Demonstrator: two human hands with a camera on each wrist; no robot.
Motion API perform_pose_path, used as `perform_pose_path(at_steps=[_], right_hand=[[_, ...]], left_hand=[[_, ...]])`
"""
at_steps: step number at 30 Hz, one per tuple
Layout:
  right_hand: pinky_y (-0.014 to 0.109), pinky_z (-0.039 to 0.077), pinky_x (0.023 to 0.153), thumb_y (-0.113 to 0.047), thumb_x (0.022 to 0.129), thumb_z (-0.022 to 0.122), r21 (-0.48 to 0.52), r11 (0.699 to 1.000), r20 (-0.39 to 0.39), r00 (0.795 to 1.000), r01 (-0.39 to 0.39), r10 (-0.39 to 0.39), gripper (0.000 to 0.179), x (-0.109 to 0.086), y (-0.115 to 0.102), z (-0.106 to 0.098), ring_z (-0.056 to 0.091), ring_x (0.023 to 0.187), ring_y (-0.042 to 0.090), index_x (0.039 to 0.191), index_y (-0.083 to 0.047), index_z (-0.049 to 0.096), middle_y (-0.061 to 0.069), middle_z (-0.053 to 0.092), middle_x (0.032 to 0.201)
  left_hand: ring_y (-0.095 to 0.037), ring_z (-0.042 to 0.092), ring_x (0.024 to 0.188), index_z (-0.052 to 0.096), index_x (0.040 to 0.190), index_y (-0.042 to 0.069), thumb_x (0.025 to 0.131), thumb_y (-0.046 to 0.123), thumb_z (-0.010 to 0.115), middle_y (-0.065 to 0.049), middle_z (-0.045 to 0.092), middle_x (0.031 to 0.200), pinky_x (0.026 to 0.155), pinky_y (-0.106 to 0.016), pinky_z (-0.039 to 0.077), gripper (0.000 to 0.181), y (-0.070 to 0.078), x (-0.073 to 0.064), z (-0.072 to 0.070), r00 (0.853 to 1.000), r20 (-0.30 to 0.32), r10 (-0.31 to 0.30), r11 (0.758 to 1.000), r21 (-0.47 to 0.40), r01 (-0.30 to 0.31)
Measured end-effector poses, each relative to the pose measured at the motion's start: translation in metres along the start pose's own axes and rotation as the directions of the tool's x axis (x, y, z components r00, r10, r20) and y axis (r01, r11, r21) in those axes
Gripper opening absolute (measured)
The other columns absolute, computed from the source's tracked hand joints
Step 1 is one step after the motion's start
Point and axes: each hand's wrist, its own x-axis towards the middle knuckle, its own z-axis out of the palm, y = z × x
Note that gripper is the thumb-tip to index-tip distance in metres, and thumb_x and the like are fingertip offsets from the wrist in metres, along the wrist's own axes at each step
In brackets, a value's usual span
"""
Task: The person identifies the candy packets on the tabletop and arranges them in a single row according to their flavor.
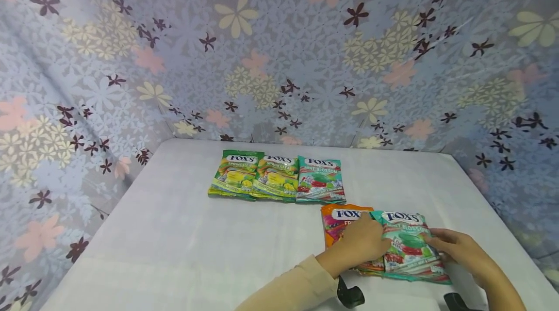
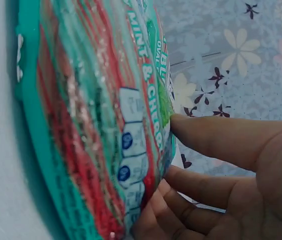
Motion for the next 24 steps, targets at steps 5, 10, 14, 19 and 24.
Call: perform_pose_path(at_steps=[5, 10, 14, 19, 24], right_hand=[[0.050, 0.049, 0.081, -0.053, 0.088, 0.063, 0.025, 1.000, 0.000, 1.000, -0.012, 0.012, 0.095, 0.003, 0.003, -0.001, 0.062, 0.092, 0.025, 0.139, 0.020, 0.029, 0.031, 0.058, 0.118], [0.047, 0.050, 0.082, -0.046, 0.088, 0.067, 0.075, 0.997, 0.022, 1.000, 0.001, -0.003, 0.093, 0.004, 0.004, -0.002, 0.062, 0.096, 0.025, 0.141, 0.018, 0.026, 0.033, 0.052, 0.125], [0.045, 0.052, 0.083, -0.035, 0.090, 0.068, 0.136, 0.990, 0.013, 0.999, 0.035, -0.037, 0.087, -0.001, 0.004, -0.004, 0.062, 0.098, 0.023, 0.144, 0.016, 0.024, 0.033, 0.051, 0.128], [0.042, 0.053, 0.082, -0.030, 0.090, 0.069, 0.224, 0.974, -0.007, 0.999, 0.042, -0.041, 0.082, -0.006, 0.006, -0.008, 0.064, 0.094, 0.018, 0.146, 0.012, 0.025, 0.025, 0.058, 0.122], [0.037, 0.054, 0.079, -0.031, 0.092, 0.068, 0.283, 0.959, -0.013, 0.999, 0.032, -0.029, 0.078, -0.009, 0.010, -0.014, 0.064, 0.088, 0.009, 0.147, 0.009, 0.029, 0.011, 0.063, 0.116]], left_hand=[[-0.006, 0.053, 0.075, 0.067, 0.062, 0.014, 0.091, 0.042, 0.063, 0.001, 0.059, 0.111, 0.046, -0.026, 0.043, 0.041, -0.004, -0.001, 0.003, 0.999, -0.033, 0.025, 1.000, -0.016, -0.026], [-0.005, 0.052, 0.081, 0.074, 0.075, 0.013, 0.091, 0.041, 0.064, 0.002, 0.059, 0.108, 0.052, -0.027, 0.045, 0.033, -0.005, -0.001, 0.007, 0.997, -0.058, 0.048, 0.999, -0.023, -0.049], [-0.003, 0.050, 0.080, 0.075, 0.099, 0.014, 0.091, 0.040, 0.064, 0.005, 0.058, 0.100, 0.058, -0.024, 0.046, 0.030, -0.004, -0.001, 0.008, 0.994, -0.072, 0.082, 0.997, 0.005, -0.082], [0.001, 0.053, 0.083, 0.072, 0.112, 0.017, 0.094, 0.038, 0.060, 0.011, 0.065, 0.100, 0.064, -0.019, 0.045, 0.029, -0.005, -0.002, 0.007, 0.991, -0.063, 0.120, 0.991, -0.055, -0.124], [0.001, 0.046, 0.060, 0.070, 0.109, 0.016, 0.096, 0.033, 0.058, 0.013, 0.063, 0.081, 0.052, -0.014, 0.037, 0.025, -0.004, -0.003, 0.008, 0.982, -0.083, 0.169, 0.976, -0.128, -0.178]])
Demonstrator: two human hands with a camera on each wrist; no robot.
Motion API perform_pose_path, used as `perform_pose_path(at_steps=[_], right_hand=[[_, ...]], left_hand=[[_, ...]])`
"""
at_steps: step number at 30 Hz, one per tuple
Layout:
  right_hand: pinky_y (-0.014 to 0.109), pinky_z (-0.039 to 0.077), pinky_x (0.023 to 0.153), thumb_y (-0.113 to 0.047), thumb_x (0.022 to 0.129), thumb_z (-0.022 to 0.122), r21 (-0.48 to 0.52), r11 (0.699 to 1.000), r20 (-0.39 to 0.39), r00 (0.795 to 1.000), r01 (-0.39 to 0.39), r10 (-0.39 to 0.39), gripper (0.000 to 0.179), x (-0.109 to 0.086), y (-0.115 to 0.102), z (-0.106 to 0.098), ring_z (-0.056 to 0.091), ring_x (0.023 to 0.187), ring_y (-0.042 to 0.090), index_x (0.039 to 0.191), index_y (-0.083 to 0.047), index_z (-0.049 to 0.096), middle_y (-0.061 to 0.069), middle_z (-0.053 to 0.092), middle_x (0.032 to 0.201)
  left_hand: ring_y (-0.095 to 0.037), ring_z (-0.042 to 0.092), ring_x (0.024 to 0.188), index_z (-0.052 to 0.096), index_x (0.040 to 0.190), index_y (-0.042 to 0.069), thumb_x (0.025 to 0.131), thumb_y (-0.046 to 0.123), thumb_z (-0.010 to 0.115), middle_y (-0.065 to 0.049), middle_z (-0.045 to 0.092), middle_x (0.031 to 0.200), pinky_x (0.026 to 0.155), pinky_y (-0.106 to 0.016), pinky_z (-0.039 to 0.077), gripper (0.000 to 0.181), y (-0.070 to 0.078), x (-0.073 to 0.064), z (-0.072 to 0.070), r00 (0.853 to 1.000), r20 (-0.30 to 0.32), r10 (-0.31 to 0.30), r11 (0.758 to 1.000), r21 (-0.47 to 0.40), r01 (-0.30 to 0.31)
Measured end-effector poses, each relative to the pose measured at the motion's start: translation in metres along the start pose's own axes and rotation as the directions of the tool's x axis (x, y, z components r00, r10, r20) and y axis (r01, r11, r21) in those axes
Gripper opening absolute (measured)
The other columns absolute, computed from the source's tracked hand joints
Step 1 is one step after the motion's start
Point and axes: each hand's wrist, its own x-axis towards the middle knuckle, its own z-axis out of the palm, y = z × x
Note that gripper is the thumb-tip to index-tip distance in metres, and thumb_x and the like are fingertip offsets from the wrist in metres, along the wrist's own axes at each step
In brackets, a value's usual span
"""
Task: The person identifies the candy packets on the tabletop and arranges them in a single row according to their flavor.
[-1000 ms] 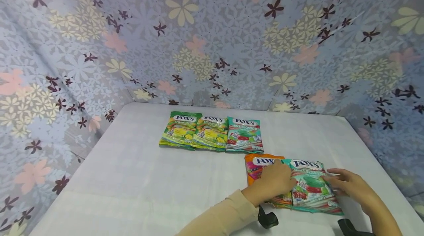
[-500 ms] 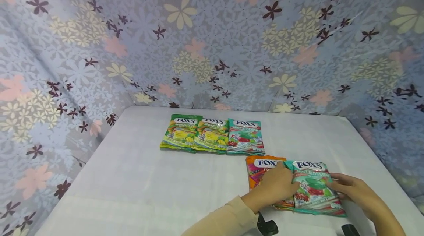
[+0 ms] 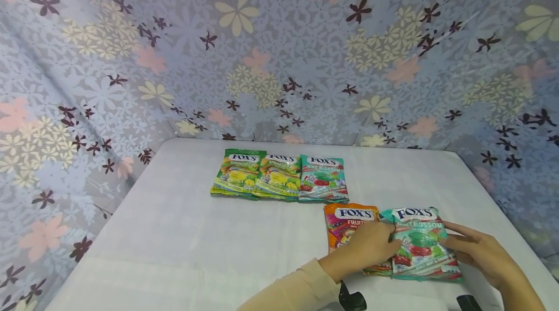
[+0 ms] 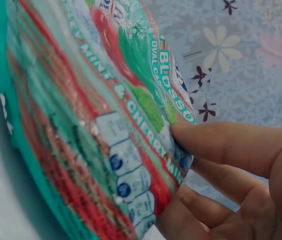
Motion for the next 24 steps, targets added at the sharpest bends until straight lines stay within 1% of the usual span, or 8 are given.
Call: perform_pose_path(at_steps=[2, 5, 7, 10, 14, 17, 20, 24], right_hand=[[0.036, 0.054, 0.079, -0.033, 0.092, 0.067, 0.006, 1.000, -0.002, 1.000, 0.003, -0.003, 0.080, 0.000, 0.000, -0.002, 0.064, 0.087, 0.008, 0.147, 0.008, 0.028, 0.008, 0.063, 0.115], [0.036, 0.054, 0.081, -0.036, 0.093, 0.064, -0.020, 0.999, -0.002, 1.000, 0.030, -0.030, 0.083, -0.002, 0.001, -0.005, 0.063, 0.088, 0.005, 0.149, 0.008, 0.022, 0.007, 0.061, 0.118], [0.035, 0.053, 0.081, -0.038, 0.094, 0.063, -0.034, 0.999, -0.005, 0.999, 0.038, -0.038, 0.086, -0.004, 0.000, -0.005, 0.062, 0.087, 0.003, 0.150, 0.007, 0.017, 0.005, 0.060, 0.119], [0.034, 0.053, 0.082, -0.042, 0.095, 0.060, -0.073, 0.996, -0.012, 0.999, 0.046, -0.047, 0.087, -0.006, -0.004, -0.004, 0.059, 0.088, 0.000, 0.151, 0.006, 0.013, 0.016, 0.055, 0.128], [0.036, 0.052, 0.084, -0.048, 0.094, 0.058, -0.138, 0.990, -0.029, 0.999, 0.041, -0.046, 0.090, -0.008, -0.013, 0.001, 0.057, 0.093, 0.002, 0.152, 0.004, 0.013, 0.034, 0.031, 0.145], [0.039, 0.051, 0.086, -0.049, 0.096, 0.055, -0.172, 0.983, -0.019, 0.997, 0.066, -0.070, 0.088, -0.011, -0.019, 0.004, 0.055, 0.098, 0.004, 0.152, 0.004, 0.013, 0.037, 0.018, 0.150], [0.037, 0.052, 0.085, -0.047, 0.097, 0.054, -0.164, 0.980, -0.015, 0.993, 0.113, -0.117, 0.085, -0.013, -0.023, 0.009, 0.050, 0.095, -0.005, 0.152, 0.004, 0.013, 0.037, 0.018, 0.149], [0.027, 0.052, 0.080, -0.043, 0.096, 0.058, -0.096, 0.983, -0.042, 0.986, 0.159, -0.164, 0.084, -0.010, -0.026, 0.023, 0.050, 0.087, -0.013, 0.152, 0.003, 0.016, 0.027, 0.042, 0.141]], left_hand=[[0.001, 0.041, 0.053, 0.069, 0.106, 0.016, 0.097, 0.032, 0.057, 0.012, 0.056, 0.068, 0.047, -0.015, 0.033, 0.022, 0.000, -0.001, 0.001, 1.000, -0.023, 0.016, 1.000, -0.018, -0.016], [0.003, 0.040, 0.051, 0.068, 0.113, 0.015, 0.098, 0.030, 0.056, 0.013, 0.056, 0.069, 0.046, -0.013, 0.032, 0.025, 0.000, -0.003, 0.002, 0.998, -0.049, 0.032, 0.997, -0.068, -0.035], [0.004, 0.040, 0.051, 0.065, 0.125, 0.014, 0.098, 0.029, 0.055, 0.010, 0.065, 0.075, 0.048, -0.012, 0.034, 0.032, -0.001, -0.003, 0.003, 0.999, -0.048, 0.025, 0.993, -0.114, -0.031], [0.006, 0.044, 0.058, 0.057, 0.137, 0.013, 0.098, 0.028, 0.055, 0.008, 0.070, 0.095, 0.055, -0.010, 0.037, 0.041, -0.002, -0.003, 0.002, 0.999, -0.044, 0.005, 0.980, -0.199, -0.014], [0.003, 0.036, 0.047, 0.054, 0.139, 0.011, 0.098, 0.022, 0.056, 0.006, 0.065, 0.078, 0.046, -0.013, 0.033, 0.042, -0.006, -0.005, -0.002, 0.999, -0.048, -0.011, 0.947, -0.321, -0.005], [0.000, 0.027, 0.039, 0.062, 0.130, 0.009, 0.098, 0.017, 0.056, 0.005, 0.048, 0.057, 0.039, -0.015, 0.028, 0.033, -0.010, -0.005, -0.005, 0.996, -0.087, 0.013, 0.931, -0.362, -0.043], [0.000, 0.028, 0.038, 0.067, 0.115, 0.008, 0.097, 0.012, 0.058, 0.006, 0.039, 0.054, 0.039, -0.015, 0.028, 0.021, -0.016, -0.005, -0.009, 0.990, -0.139, 0.039, 0.920, -0.381, -0.090], [0.002, 0.039, 0.044, 0.066, 0.123, 0.008, 0.095, 0.013, 0.063, 0.009, 0.057, 0.068, 0.043, -0.014, 0.034, 0.029, -0.026, -0.005, -0.016, 0.987, -0.160, -0.009, 0.898, -0.436, -0.063]])
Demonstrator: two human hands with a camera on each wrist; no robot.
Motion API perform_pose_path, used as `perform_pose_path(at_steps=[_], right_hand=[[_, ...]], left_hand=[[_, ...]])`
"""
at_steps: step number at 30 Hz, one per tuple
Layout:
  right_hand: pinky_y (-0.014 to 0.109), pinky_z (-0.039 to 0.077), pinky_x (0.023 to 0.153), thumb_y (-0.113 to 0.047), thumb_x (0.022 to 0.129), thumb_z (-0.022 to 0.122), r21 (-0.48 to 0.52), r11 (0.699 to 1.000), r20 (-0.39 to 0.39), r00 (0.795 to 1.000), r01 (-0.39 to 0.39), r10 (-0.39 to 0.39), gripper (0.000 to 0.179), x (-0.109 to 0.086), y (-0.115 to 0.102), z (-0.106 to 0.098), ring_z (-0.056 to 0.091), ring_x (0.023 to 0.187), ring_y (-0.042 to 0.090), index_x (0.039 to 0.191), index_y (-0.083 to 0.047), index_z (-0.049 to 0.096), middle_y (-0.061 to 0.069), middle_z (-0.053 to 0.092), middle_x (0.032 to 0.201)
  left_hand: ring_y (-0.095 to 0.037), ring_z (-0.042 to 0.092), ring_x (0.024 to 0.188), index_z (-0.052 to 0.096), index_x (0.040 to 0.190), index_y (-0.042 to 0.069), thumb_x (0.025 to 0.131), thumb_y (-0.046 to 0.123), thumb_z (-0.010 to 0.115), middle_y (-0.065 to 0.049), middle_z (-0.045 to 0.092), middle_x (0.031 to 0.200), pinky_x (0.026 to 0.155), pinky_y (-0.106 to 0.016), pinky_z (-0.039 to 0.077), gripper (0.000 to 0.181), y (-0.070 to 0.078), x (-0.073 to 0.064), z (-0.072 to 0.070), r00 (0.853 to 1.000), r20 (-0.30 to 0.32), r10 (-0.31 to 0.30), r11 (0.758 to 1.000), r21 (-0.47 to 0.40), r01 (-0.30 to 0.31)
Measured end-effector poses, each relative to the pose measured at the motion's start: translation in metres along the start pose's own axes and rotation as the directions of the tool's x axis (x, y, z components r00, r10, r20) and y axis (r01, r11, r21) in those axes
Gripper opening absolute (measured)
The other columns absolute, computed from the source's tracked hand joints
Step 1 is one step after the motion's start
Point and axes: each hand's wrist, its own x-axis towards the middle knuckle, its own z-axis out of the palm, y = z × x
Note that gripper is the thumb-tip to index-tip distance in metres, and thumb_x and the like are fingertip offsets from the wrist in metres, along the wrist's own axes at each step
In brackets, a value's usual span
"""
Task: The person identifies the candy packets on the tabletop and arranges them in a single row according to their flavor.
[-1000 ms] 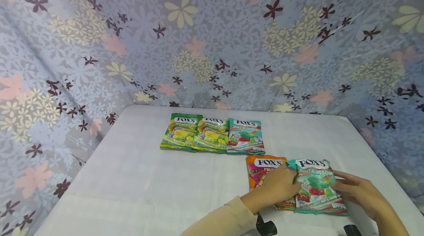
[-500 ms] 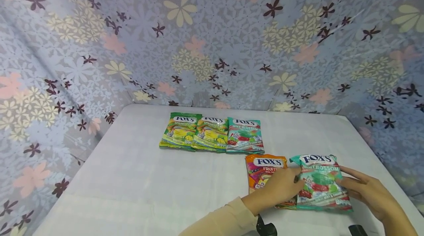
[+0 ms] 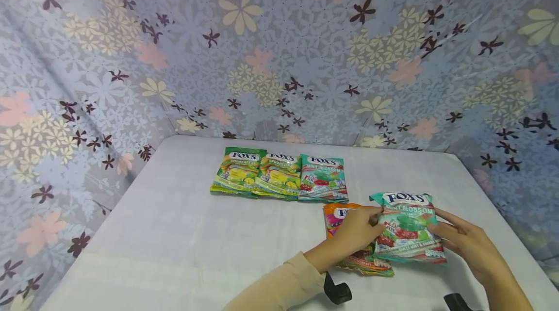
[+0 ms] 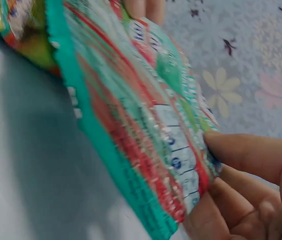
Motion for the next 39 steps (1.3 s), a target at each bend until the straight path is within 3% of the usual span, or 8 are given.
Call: perform_pose_path(at_steps=[5, 9, 11, 13, 17, 26, 32, 39], right_hand=[[0.020, 0.050, 0.077, -0.037, 0.095, 0.063, 0.124, 0.992, -0.010, 1.000, 0.013, -0.012, 0.083, 0.007, -0.006, 0.019, 0.055, 0.089, -0.010, 0.152, 0.003, 0.018, -0.003, 0.055, 0.122], [0.022, 0.050, 0.078, -0.036, 0.095, 0.063, 0.174, 0.985, 0.000, 1.000, 0.017, -0.017, 0.082, 0.013, -0.012, 0.031, 0.057, 0.090, -0.007, 0.151, 0.005, 0.020, -0.012, 0.057, 0.113], [0.023, 0.050, 0.078, -0.037, 0.094, 0.063, 0.179, 0.984, 0.009, 1.000, 0.016, -0.018, 0.082, 0.015, -0.017, 0.036, 0.058, 0.090, -0.006, 0.150, 0.006, 0.021, -0.009, 0.059, 0.115], [0.023, 0.050, 0.079, -0.038, 0.094, 0.063, 0.169, 0.986, 0.021, 1.000, 0.017, -0.021, 0.083, 0.017, -0.021, 0.041, 0.057, 0.091, -0.006, 0.150, 0.006, 0.021, 0.003, 0.058, 0.125], [0.023, 0.049, 0.081, -0.040, 0.093, 0.063, 0.161, 0.986, 0.030, 0.999, 0.039, -0.045, 0.083, 0.021, -0.029, 0.050, 0.056, 0.094, -0.006, 0.151, 0.004, 0.023, 0.023, 0.040, 0.145], [0.024, 0.049, 0.082, -0.036, 0.094, 0.064, 0.181, 0.980, 0.043, 0.995, 0.086, -0.095, 0.078, 0.027, -0.043, 0.068, 0.059, 0.097, -0.001, 0.149, 0.005, 0.027, 0.024, 0.043, 0.143], [0.026, 0.049, 0.084, -0.039, 0.092, 0.065, 0.170, 0.980, 0.050, 0.992, 0.106, -0.116, 0.079, 0.031, -0.054, 0.079, 0.061, 0.101, 0.005, 0.149, 0.002, 0.029, 0.025, 0.042, 0.143], [0.026, 0.048, 0.086, -0.040, 0.092, 0.065, 0.180, 0.974, 0.070, 0.985, 0.140, -0.155, 0.079, 0.034, -0.063, 0.089, 0.060, 0.107, 0.008, 0.150, 0.001, 0.030, 0.024, 0.041, 0.144]], left_hand=[[0.001, 0.059, 0.061, 0.061, 0.132, 0.011, 0.091, 0.015, 0.069, 0.004, 0.070, 0.101, 0.052, -0.017, 0.046, 0.042, -0.009, 0.000, -0.016, 0.990, -0.016, -0.138, 0.984, -0.114, 0.135], [-0.004, 0.061, 0.056, 0.061, 0.131, 0.013, 0.090, 0.014, 0.071, 0.004, 0.069, 0.099, 0.051, -0.021, 0.049, 0.042, -0.015, -0.001, -0.027, 0.982, -0.012, -0.190, 0.967, -0.177, 0.185], [-0.005, 0.061, 0.054, 0.060, 0.131, 0.013, 0.089, 0.014, 0.071, 0.003, 0.070, 0.099, 0.052, -0.021, 0.050, 0.043, -0.018, -0.002, -0.033, 0.980, -0.016, -0.196, 0.965, -0.182, 0.190], [-0.006, 0.061, 0.053, 0.061, 0.131, 0.012, 0.088, 0.013, 0.072, 0.001, 0.070, 0.098, 0.052, -0.022, 0.051, 0.043, -0.022, -0.003, -0.039, 0.979, -0.021, -0.203, 0.963, -0.187, 0.195], [-0.010, 0.062, 0.052, 0.060, 0.130, 0.010, 0.088, 0.009, 0.071, -0.001, 0.070, 0.095, 0.052, -0.023, 0.052, 0.044, -0.027, -0.005, -0.050, 0.975, -0.021, -0.220, 0.951, -0.226, 0.210], [-0.012, 0.063, 0.057, 0.059, 0.131, 0.010, 0.088, 0.009, 0.071, -0.001, 0.069, 0.096, 0.054, -0.027, 0.053, 0.045, -0.037, -0.012, -0.068, 0.971, -0.015, -0.239, 0.941, -0.248, 0.228], [-0.011, 0.063, 0.057, 0.056, 0.133, 0.007, 0.089, 0.008, 0.070, -0.005, 0.068, 0.099, 0.056, -0.029, 0.054, 0.047, -0.040, -0.019, -0.083, 0.975, -0.029, -0.219, 0.959, -0.189, 0.210], [-0.014, 0.064, 0.057, 0.049, 0.139, 0.006, 0.088, 0.008, 0.071, -0.013, 0.066, 0.108, 0.056, -0.034, 0.055, 0.056, -0.039, -0.023, -0.101, 0.971, -0.022, -0.239, 0.958, -0.165, 0.233]])
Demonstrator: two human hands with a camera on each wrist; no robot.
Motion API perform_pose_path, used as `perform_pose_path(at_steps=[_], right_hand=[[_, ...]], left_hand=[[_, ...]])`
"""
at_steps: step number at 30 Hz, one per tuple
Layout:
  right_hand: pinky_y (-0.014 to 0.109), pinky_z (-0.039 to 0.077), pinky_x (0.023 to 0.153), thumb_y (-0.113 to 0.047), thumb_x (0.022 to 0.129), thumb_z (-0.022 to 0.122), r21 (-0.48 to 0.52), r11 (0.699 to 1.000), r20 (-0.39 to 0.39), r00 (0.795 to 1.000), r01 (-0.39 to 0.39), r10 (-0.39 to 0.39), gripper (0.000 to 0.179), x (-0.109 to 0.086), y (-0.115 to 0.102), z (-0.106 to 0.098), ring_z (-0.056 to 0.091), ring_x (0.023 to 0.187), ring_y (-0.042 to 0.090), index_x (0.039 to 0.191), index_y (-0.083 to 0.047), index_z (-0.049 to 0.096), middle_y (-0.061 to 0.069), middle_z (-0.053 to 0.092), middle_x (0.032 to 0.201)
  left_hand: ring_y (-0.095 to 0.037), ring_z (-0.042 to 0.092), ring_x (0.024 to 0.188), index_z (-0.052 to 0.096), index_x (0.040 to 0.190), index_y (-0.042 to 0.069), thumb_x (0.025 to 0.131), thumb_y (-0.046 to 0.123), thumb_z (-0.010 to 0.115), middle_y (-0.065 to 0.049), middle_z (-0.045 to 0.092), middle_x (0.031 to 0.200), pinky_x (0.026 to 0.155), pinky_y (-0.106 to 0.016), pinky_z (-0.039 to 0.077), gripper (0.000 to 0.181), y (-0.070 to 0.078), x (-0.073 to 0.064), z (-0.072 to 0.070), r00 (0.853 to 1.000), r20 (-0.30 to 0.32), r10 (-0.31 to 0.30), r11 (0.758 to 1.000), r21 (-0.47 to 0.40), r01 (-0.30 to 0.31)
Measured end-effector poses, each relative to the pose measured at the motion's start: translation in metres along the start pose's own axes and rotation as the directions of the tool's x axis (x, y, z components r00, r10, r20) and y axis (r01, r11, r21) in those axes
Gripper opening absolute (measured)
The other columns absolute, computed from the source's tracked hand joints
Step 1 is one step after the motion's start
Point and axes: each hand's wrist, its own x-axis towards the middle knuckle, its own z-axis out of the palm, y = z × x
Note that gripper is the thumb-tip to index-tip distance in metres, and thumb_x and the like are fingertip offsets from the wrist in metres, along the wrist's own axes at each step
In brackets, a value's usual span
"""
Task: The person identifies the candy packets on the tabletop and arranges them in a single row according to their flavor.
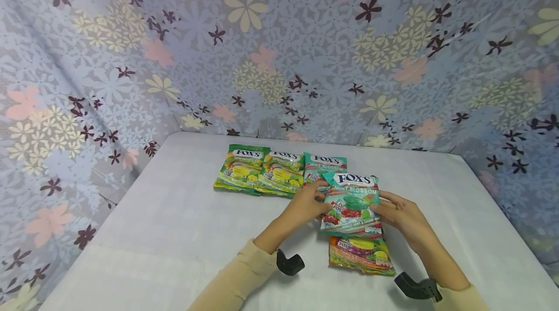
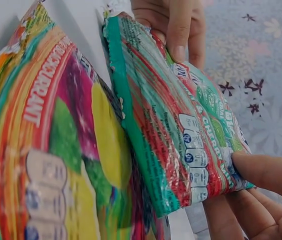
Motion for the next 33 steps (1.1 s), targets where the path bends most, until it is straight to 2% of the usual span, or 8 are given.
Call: perform_pose_path(at_steps=[6, 13, 20, 26, 33], right_hand=[[0.024, 0.048, 0.085, -0.039, 0.092, 0.065, 0.011, 1.000, -0.001, 1.000, 0.004, -0.004, 0.077, 0.003, -0.001, 0.003, 0.062, 0.104, 0.008, 0.149, -0.001, 0.031, 0.023, 0.044, 0.143], [0.025, 0.050, 0.083, -0.032, 0.092, 0.067, 0.064, 0.998, 0.013, 1.000, 0.022, -0.023, 0.076, 0.006, 0.000, 0.011, 0.063, 0.101, 0.006, 0.149, 0.001, 0.030, 0.024, 0.045, 0.142], [0.024, 0.050, 0.083, -0.027, 0.092, 0.069, 0.089, 0.995, 0.022, 0.999, 0.046, -0.048, 0.076, 0.007, -0.001, 0.014, 0.064, 0.099, 0.005, 0.151, -0.002, 0.028, 0.021, 0.050, 0.138], [0.023, 0.048, 0.084, -0.027, 0.091, 0.070, 0.067, 0.997, 0.021, 0.998, 0.050, -0.051, 0.080, 0.006, -0.003, 0.015, 0.065, 0.099, 0.008, 0.153, -0.006, 0.025, 0.021, 0.051, 0.137], [0.025, 0.047, 0.085, -0.029, 0.091, 0.069, 0.042, 0.998, 0.028, 0.998, 0.047, -0.048, 0.080, 0.006, -0.004, 0.016, 0.064, 0.101, 0.009, 0.154, -0.007, 0.024, 0.023, 0.049, 0.138]], left_hand=[[-0.015, 0.065, 0.059, 0.045, 0.142, 0.004, 0.087, 0.007, 0.072, -0.015, 0.066, 0.109, 0.059, -0.038, 0.055, 0.061, 0.003, -0.001, -0.007, 1.000, 0.006, -0.001, 1.000, -0.006, 0.001], [-0.016, 0.064, 0.058, 0.044, 0.143, 0.006, 0.087, 0.008, 0.073, -0.015, 0.065, 0.111, 0.059, -0.038, 0.055, 0.063, -0.006, -0.002, -0.014, 1.000, -0.006, -0.008, 1.000, 0.026, 0.009], [-0.015, 0.064, 0.060, 0.040, 0.144, 0.006, 0.086, 0.009, 0.073, -0.015, 0.065, 0.111, 0.059, -0.031, 0.054, 0.067, -0.012, -0.002, -0.017, 1.000, -0.010, -0.027, 0.998, 0.052, 0.028], [-0.014, 0.065, 0.072, 0.035, 0.148, 0.009, 0.086, 0.013, 0.075, -0.014, 0.065, 0.113, 0.069, -0.032, 0.052, 0.074, -0.012, -0.002, -0.021, 0.999, -0.007, -0.039, 0.993, 0.112, 0.040], [-0.019, 0.066, 0.085, 0.035, 0.148, 0.008, 0.085, 0.013, 0.075, -0.012, 0.067, 0.109, 0.079, -0.037, 0.051, 0.075, -0.015, 0.000, -0.023, 0.999, 0.006, -0.053, 0.992, 0.114, 0.052]])
